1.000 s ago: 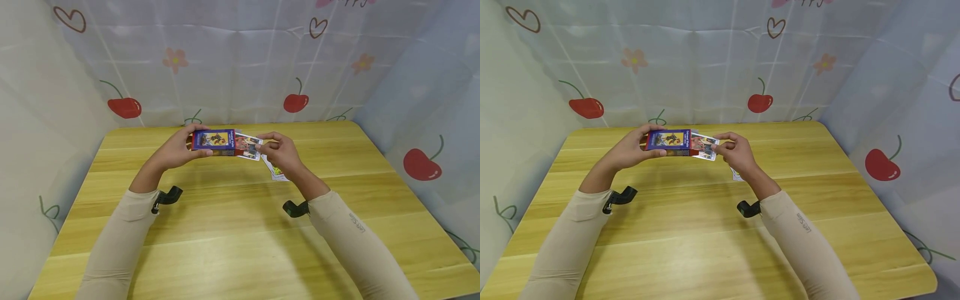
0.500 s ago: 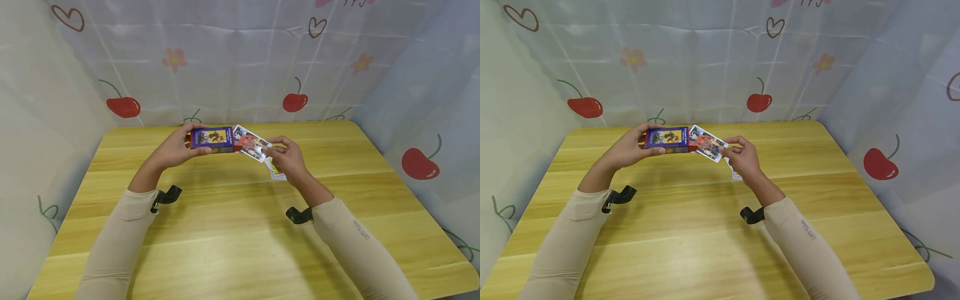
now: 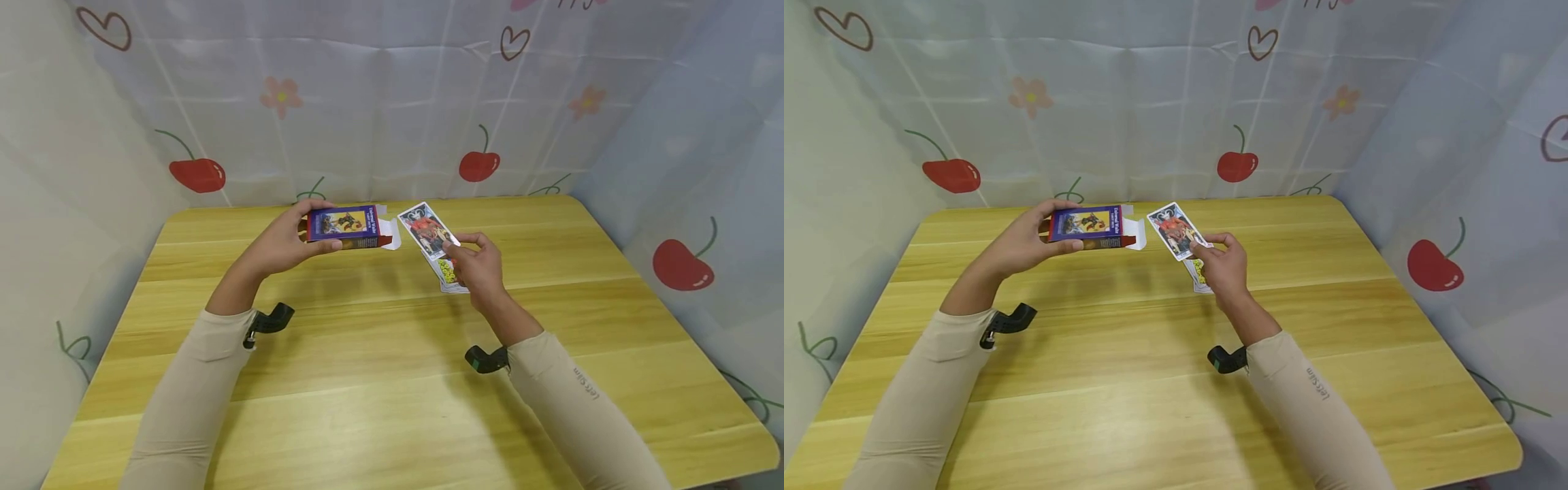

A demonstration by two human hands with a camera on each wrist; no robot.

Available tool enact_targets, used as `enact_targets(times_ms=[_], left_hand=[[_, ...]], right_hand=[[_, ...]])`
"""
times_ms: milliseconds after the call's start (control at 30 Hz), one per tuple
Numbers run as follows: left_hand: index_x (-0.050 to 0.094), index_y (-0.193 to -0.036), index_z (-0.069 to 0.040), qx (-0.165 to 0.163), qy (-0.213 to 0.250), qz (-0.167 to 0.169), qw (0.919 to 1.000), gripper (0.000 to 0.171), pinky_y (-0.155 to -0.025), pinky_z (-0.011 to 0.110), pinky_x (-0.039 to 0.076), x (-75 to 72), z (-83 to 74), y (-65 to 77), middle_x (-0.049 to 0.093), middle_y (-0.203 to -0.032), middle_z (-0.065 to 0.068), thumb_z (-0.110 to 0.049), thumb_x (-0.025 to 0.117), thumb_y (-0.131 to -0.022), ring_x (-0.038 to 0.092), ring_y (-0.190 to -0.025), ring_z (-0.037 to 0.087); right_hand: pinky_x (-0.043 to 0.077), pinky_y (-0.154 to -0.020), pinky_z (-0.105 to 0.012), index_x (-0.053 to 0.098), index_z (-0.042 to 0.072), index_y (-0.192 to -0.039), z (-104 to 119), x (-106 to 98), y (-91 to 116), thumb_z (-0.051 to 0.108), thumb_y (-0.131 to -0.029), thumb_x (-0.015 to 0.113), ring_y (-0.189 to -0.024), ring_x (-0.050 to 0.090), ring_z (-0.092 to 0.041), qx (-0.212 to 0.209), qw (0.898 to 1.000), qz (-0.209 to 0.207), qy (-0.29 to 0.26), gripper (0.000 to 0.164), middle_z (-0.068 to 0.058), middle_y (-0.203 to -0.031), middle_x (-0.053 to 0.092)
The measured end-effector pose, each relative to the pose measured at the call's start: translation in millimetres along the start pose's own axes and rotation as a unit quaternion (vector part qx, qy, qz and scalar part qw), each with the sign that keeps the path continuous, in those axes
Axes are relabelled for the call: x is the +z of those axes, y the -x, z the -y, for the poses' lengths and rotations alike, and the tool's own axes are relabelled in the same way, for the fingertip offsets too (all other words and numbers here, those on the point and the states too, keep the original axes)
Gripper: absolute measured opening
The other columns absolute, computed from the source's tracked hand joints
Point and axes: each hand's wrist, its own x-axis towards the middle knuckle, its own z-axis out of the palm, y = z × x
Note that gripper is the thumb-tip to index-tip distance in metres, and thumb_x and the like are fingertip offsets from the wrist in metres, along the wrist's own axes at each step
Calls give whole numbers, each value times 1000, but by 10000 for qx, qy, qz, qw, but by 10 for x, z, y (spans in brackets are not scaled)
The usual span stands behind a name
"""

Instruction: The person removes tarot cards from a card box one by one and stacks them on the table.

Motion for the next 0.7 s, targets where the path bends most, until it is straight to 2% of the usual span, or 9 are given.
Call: enact_targets(times_ms=[233, 333, 500, 600, 700], left_hand=[[38, -145, -13, 94, -29, -13, 10000, 73, -95, 45, 53, 11, -1, -1, 44, -143, 11, -32, 77, -86, 53, -123, 30], [39, -145, -13, 108, -26, -6, 9999, 72, -95, 44, 54, 18, 2, 0, 44, -143, 11, -31, 77, -86, 54, -122, 30], [38, -145, -13, 40, -22, 7, 10000, 73, -95, 44, 54, 12, 7, 7, 44, -143, 11, -31, 77, -86, 53, -123, 30], [38, -146, -13, 32, -53, 7, 10000, 74, -95, 45, 53, 3, 15, 3, 44, -142, 12, -34, 77, -86, 53, -124, 30], [38, -146, -13, 44, -36, -4, 10000, 74, -96, 45, 53, -1, 17, -1, 44, -143, 11, -35, 76, -86, 52, -124, 30]], right_hand=[[25, -43, -22, 51, 10, -122, -166, -78, -49, 22, -96, 65, -41, 33, -6, 410, 9961, -738, 267, 31, -1, -82, 70], [28, -43, -21, 53, 6, -121, -250, -109, -91, 19, -95, 65, -44, 40, -6, 469, 9929, -1023, 383, 31, -6, -87, 67], [44, -53, -18, 55, -1, -121, -366, -130, -168, 17, -93, 66, -70, 62, -14, 551, 9863, -1387, 697, 35, -14, -99, 62], [48, -60, -17, 55, -2, -123, -429, -133, -212, 17, -93, 66, -89, 66, -22, 649, 9825, -1477, 931, 38, -18, -110, 60], [47, -61, -14, 55, -1, -124, -481, -143, -244, 18, -93, 66, -95, 65, -23, 762, 9792, -1496, 1139, 38, -19, -118, 58]])
